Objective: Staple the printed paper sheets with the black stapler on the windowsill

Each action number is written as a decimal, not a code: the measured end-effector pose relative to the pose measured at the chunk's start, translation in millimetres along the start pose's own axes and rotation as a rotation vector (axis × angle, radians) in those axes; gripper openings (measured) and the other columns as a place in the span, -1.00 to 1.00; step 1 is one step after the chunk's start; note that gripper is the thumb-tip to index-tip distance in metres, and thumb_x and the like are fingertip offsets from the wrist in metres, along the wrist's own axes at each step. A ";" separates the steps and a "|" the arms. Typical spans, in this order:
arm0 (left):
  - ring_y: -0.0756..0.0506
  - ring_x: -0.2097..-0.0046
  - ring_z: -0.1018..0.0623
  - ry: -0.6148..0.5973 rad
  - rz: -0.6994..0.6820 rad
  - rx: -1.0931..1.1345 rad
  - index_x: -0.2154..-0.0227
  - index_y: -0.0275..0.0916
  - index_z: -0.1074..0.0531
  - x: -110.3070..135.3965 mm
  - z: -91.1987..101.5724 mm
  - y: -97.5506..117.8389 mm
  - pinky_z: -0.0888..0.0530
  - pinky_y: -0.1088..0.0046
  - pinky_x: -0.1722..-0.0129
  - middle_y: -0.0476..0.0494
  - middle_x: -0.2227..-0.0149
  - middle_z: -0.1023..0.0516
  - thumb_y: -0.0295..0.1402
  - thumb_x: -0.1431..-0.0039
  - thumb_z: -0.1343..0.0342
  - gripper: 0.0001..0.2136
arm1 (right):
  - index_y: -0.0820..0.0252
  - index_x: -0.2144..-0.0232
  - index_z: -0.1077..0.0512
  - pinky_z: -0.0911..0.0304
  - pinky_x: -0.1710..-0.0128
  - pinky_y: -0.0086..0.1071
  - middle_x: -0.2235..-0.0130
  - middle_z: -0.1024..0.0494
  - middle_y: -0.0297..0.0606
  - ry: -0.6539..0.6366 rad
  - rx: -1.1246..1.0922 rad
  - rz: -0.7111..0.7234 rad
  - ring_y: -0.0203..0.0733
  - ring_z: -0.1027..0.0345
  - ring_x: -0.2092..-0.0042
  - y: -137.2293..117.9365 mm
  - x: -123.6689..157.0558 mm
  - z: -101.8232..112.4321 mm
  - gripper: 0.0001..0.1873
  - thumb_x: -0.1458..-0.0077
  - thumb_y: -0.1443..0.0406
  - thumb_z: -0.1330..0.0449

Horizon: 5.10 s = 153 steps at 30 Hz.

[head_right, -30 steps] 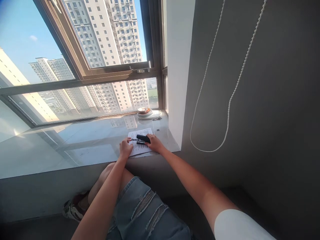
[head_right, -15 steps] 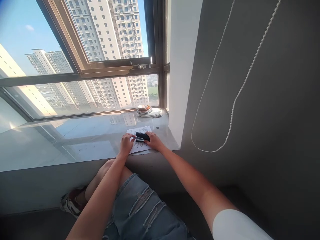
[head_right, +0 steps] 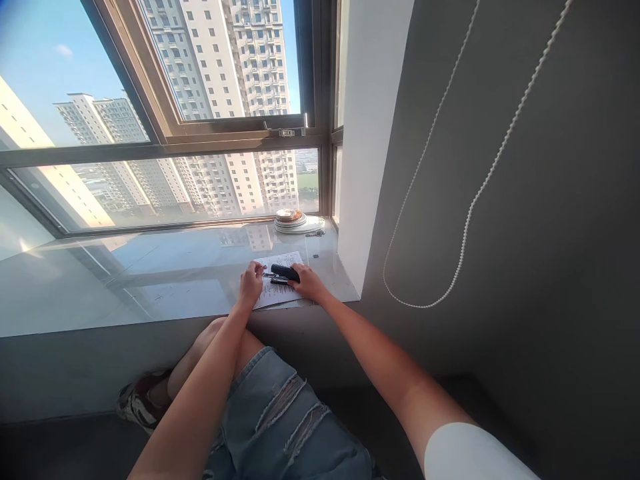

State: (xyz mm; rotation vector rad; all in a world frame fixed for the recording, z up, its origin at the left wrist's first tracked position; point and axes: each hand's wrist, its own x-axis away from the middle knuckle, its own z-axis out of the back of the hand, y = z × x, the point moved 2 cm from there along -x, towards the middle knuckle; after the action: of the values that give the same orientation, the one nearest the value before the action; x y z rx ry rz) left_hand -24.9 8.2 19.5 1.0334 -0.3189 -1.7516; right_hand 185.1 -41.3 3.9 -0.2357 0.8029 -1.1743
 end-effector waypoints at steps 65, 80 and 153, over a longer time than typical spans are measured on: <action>-0.01 0.23 -0.67 0.199 0.457 1.479 0.12 -0.34 -0.61 -6.8 18.8 -6.0 -0.62 0.44 0.04 -0.19 0.23 -0.66 -0.35 -0.25 -0.31 -0.80 | 0.09 -0.04 -0.39 -0.28 -0.01 -0.20 0.02 -0.52 -0.14 0.003 -0.005 -0.042 0.01 -0.38 -0.02 11.8 -1.3 -5.2 -0.60 -0.17 0.17 -0.27; -0.01 0.30 -0.60 0.036 0.204 1.013 -0.05 -0.25 -0.54 -6.1 7.5 -4.2 -0.66 0.36 0.29 -0.13 0.24 -0.53 -0.22 -0.30 -0.16 -0.66 | 0.10 -0.01 -0.41 -0.28 -0.05 -0.18 0.07 -0.54 -0.17 0.026 -0.006 -0.009 -0.02 -0.39 0.02 16.5 -3.4 -8.3 -0.63 -0.15 0.20 -0.27; -0.31 -0.09 -0.49 -0.176 -0.140 -0.175 0.20 -0.07 -0.69 -1.3 1.6 -3.8 -0.38 0.12 -0.09 -0.20 0.03 -0.62 -0.47 -0.26 -0.16 -0.78 | 0.09 0.01 -0.42 -0.29 -0.01 -0.19 0.07 -0.55 -0.17 0.025 -0.002 -0.033 0.00 -0.40 0.02 9.0 -0.8 -3.8 -0.63 -0.13 0.19 -0.27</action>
State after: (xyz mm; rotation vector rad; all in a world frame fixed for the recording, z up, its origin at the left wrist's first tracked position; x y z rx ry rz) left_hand -28.4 10.6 18.6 0.7942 -0.2022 -1.9639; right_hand 189.0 -36.2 -3.5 -0.2374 0.8247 -1.2094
